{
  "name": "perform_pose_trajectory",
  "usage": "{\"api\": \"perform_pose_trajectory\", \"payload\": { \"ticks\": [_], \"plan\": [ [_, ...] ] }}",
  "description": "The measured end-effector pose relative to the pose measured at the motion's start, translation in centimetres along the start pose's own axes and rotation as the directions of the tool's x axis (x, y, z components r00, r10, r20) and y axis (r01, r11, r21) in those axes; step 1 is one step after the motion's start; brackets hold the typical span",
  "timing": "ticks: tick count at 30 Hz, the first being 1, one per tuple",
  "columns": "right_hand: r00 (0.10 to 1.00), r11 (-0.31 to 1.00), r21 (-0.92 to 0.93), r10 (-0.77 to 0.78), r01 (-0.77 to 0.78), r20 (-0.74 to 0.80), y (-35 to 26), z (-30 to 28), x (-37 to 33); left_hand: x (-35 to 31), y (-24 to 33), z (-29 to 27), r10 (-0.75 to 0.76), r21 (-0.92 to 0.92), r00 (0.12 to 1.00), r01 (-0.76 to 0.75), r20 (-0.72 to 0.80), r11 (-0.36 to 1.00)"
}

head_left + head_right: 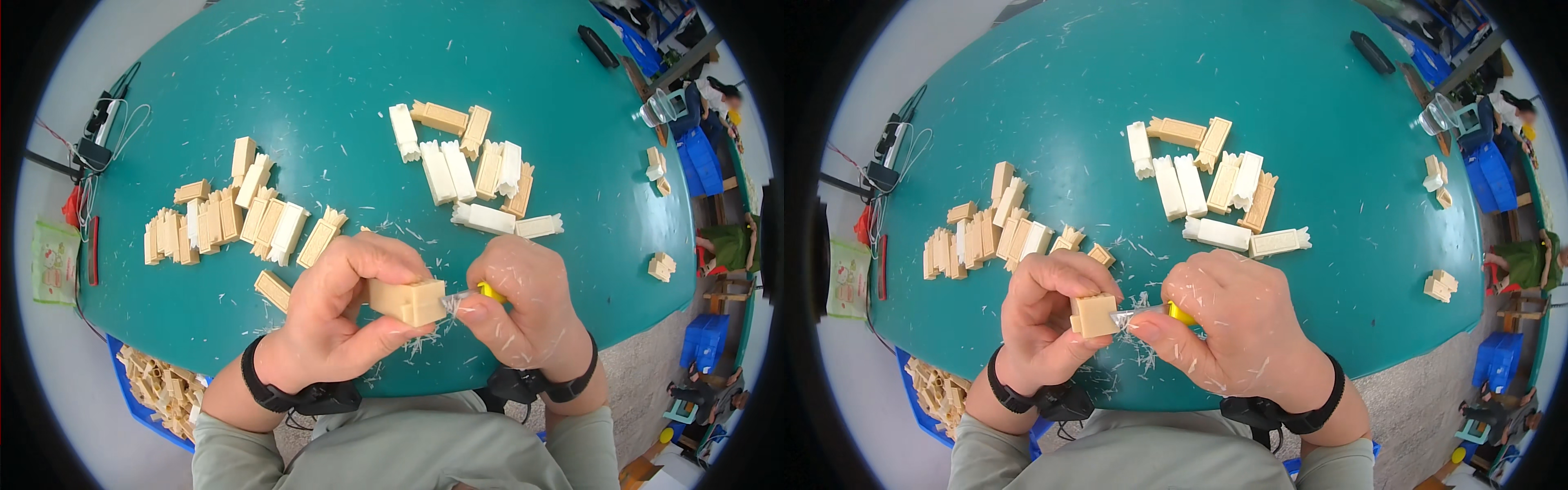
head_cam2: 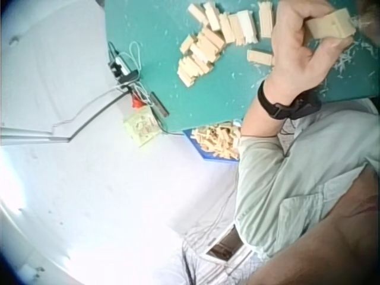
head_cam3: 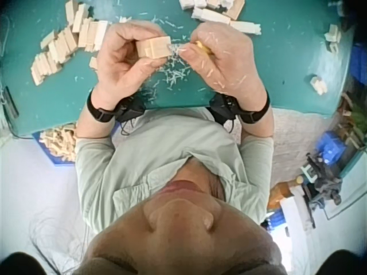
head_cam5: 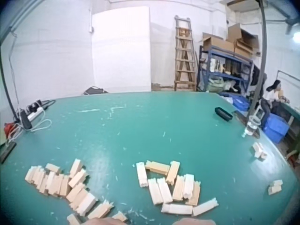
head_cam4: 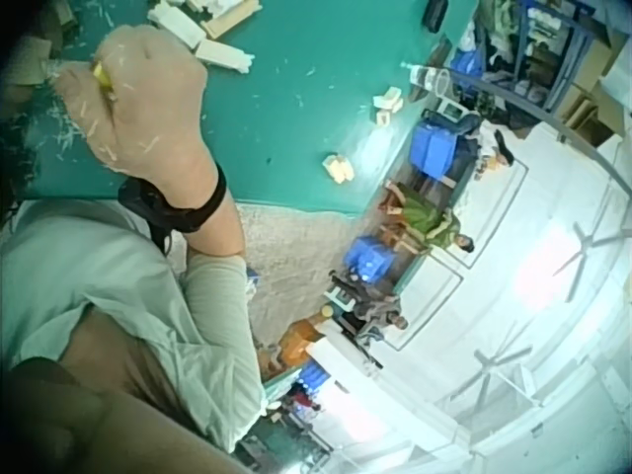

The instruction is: The person carves small rectangular wooden blocks using a yellow utility knife. They hold each block in one hand and carefully shave off thin layers of wood with the other, creating wood shavings that accumulate on the green table. The person repeatedly picks up new blocks, carves them, and places the finished pieces back on the table.

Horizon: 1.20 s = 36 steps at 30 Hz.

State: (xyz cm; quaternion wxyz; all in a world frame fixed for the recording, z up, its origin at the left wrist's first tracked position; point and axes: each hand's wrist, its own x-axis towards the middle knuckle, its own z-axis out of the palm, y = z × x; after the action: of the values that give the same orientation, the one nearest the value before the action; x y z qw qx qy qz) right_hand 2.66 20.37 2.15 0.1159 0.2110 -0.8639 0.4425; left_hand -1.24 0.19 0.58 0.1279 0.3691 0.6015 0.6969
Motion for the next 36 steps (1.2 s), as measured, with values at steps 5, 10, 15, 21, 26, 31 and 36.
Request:
{"api": "perform_pose_trajectory", "payload": {
  "ticks": [5,10,15,21,26,31,36],
  "plan": [
    [0.998,0.996,-0.069,-0.059,0.059,-0.006,0.3,0.0,0.0,-0.1,-0.1,-0.1,0.019,0.046,1.000,-0.020,0.016,0.999],
    [0.998,0.991,-0.124,-0.046,0.041,-0.040,0.4,0.1,0.0,0.0,0.2,0.2,-0.036,-0.024,0.999,0.036,-0.020,0.999],
    [0.987,0.973,-0.192,0.104,-0.126,-0.121,1.5,0.5,0.1,-0.1,0.1,0.7,0.038,0.065,0.975,-0.053,0.217,0.996],
    [0.999,0.999,0.028,0.026,-0.026,-0.021,0.1,-0.4,0.0,-0.1,0.1,0.5,-0.109,0.003,0.994,0.109,0.009,0.994],
    [0.999,0.999,-0.028,-0.043,0.043,0.008,0.2,-0.2,-0.1,-0.1,-0.3,0.3,-0.100,0.062,0.995,0.101,-0.014,0.993],
    [0.997,0.992,-0.107,-0.073,0.072,-0.005,0.4,0.0,-0.1,0.0,0.0,0.2,-0.106,0.146,0.994,0.103,0.010,0.984],
    [0.999,0.984,-0.179,-0.031,0.028,-0.012,0.4,-0.1,-0.2,0.2,0.0,0.1,-0.038,0.305,0.999,0.030,0.020,0.952]
  ]
}}
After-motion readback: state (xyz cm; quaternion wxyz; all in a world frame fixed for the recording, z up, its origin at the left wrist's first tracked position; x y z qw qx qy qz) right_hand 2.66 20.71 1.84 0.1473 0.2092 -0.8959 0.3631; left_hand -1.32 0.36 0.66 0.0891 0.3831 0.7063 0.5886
